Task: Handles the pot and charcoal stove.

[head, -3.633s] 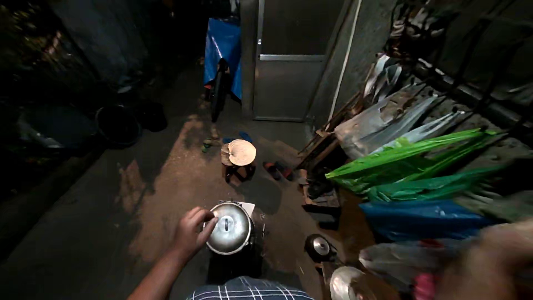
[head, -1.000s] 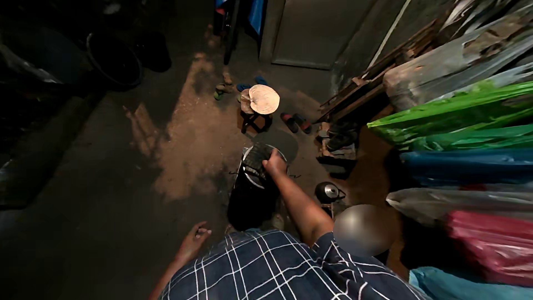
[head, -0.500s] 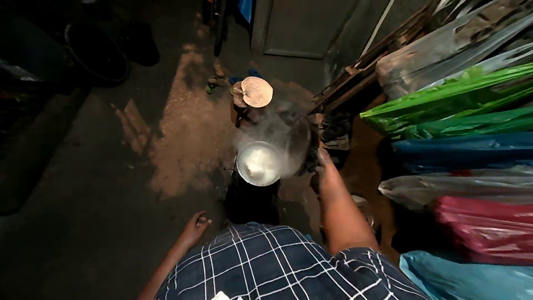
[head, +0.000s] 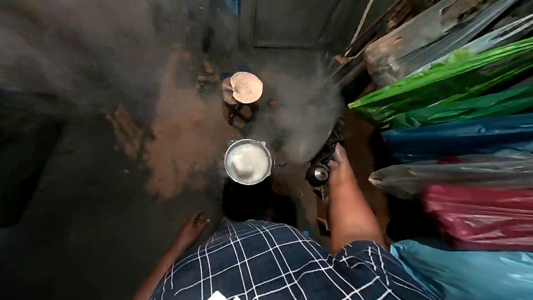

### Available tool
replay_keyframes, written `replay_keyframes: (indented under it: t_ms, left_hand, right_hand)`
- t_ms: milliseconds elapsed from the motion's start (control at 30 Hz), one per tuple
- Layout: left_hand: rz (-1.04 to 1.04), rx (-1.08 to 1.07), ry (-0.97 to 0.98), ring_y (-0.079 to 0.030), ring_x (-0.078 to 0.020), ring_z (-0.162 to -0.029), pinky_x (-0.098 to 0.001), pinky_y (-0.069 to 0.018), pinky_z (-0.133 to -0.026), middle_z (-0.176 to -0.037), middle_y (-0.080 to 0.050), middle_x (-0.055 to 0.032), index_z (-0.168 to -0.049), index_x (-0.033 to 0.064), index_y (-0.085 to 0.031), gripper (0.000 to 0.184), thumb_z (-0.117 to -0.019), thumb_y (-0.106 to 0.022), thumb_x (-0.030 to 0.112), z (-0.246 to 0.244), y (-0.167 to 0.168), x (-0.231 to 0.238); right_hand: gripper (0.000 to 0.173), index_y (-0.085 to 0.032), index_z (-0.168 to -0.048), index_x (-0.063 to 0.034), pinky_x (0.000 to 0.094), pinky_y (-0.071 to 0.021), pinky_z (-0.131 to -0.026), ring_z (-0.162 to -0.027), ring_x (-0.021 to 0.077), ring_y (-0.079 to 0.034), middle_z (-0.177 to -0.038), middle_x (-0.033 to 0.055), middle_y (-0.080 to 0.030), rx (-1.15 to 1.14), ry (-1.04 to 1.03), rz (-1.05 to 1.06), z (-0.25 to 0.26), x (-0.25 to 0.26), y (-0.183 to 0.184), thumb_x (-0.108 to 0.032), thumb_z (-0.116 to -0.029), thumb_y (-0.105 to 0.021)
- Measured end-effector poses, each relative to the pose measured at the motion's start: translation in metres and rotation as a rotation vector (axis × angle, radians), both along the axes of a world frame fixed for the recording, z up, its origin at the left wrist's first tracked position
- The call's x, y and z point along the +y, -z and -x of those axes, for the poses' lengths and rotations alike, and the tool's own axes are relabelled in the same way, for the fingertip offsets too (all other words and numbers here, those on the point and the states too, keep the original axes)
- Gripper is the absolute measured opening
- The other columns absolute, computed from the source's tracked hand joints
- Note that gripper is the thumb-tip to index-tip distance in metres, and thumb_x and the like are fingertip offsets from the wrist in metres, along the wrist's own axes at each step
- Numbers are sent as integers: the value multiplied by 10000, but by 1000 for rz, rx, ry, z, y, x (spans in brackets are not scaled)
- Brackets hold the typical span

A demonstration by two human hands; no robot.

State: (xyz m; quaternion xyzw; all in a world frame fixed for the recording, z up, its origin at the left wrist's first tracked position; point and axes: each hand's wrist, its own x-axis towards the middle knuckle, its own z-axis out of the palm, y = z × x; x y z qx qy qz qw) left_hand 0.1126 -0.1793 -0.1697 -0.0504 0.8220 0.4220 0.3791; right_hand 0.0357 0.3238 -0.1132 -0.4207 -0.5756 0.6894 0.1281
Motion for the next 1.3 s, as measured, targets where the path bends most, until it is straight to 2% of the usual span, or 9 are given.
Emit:
replay_keyframes:
  t_ms: [167, 333, 467, 600, 700, 767, 867, 967, 1300]
  left_hand:
    - [28, 17, -19, -648, -295, -1094, -455, -526, -959, -1291, -626, -223, -1474, 23, -481, 544, -1011, -649, 252, -3, 2, 11]
    - [26, -6, -43, -640, -305, -1123, -466, -514, -983, -1307, -621, -221, -1486, 34, -469, 551, -1014, -647, 255, -8, -2, 25]
    - [14, 5, -61, -641, -289, -1096, -445, -519, -966, -1283, -626, -218, -1478, 17, -468, 546, -1015, -646, 246, -13, -6, 30]
    - [9, -15, -106, -631, -287, -1093, -435, -509, -966, -1277, -621, -228, -1478, 1, -459, 549, -1009, -653, 212, -17, -4, 29]
    - [13, -16, -120, -632, -284, -1088, -430, -507, -967, -1271, -625, -228, -1478, 2, -463, 538, -1011, -651, 192, -18, -5, 26]
    - [15, 3, -126, -635, -284, -1083, -429, -510, -960, -1263, -631, -225, -1470, 0, -474, 525, -1013, -648, 192, -19, -6, 23]
    - [30, 14, -121, -643, -285, -1092, -432, -514, -971, -1274, -631, -219, -1465, 5, -482, 528, -1011, -653, 213, -18, -6, 15]
    - [25, 10, -103, -651, -289, -1097, -441, -521, -977, -1283, -632, -222, -1476, 2, -467, 542, -1014, -645, 224, -18, -1, 2]
    - [68, -56, -146, -644, -292, -1122, -448, -513, -991, -1303, -625, -211, -1489, 22, -453, 552, -1019, -644, 240, -28, 3, -41]
  right_hand:
    - [394, -474, -1442, -117, 358, -541, -862, -1027, 128, -608, -1212, 63, -607, -39, 12, 11, 8, 18, 5, -313, -1124, -351]
    - [448, -426, -1516, -112, 403, -525, -967, -1158, 170, -596, -1356, 101, -585, -1, -23, 3, 12, 28, 20, -327, -1129, -353]
    - [404, -478, -1456, -106, 389, -539, -902, -1075, 158, -614, -1271, 93, -614, -57, -57, -21, 17, 19, 19, -307, -1114, -404]
    - [430, -435, -1501, -31, 476, -494, -973, -1177, 288, -588, -1397, 236, -555, -190, -309, -185, 28, 0, 18, -200, -1106, -445]
    - [467, -442, -1464, 22, 516, -515, -943, -1101, 360, -628, -1285, 295, -609, -273, -567, -319, 42, -38, 16, -117, -1044, -591]
    - [512, -457, -1428, 42, 539, -529, -912, -1046, 388, -636, -1214, 302, -615, -279, -725, -440, 47, -72, 20, -83, -979, -670]
    - [633, -414, -1502, 10, 628, -514, -1015, -1219, 462, -626, -1366, 308, -590, -374, -991, -672, 53, -122, 21, -161, -968, -708]
    - [650, -420, -1537, -23, 641, -490, -1042, -1278, 443, -600, -1431, 262, -572, -388, -1198, -907, 59, -156, 36, -215, -976, -688]
    - [603, -467, -1491, -40, 645, -516, -985, -1231, 453, -628, -1396, 259, -594, -443, -1215, -997, 78, -189, 53, -176, -954, -705]
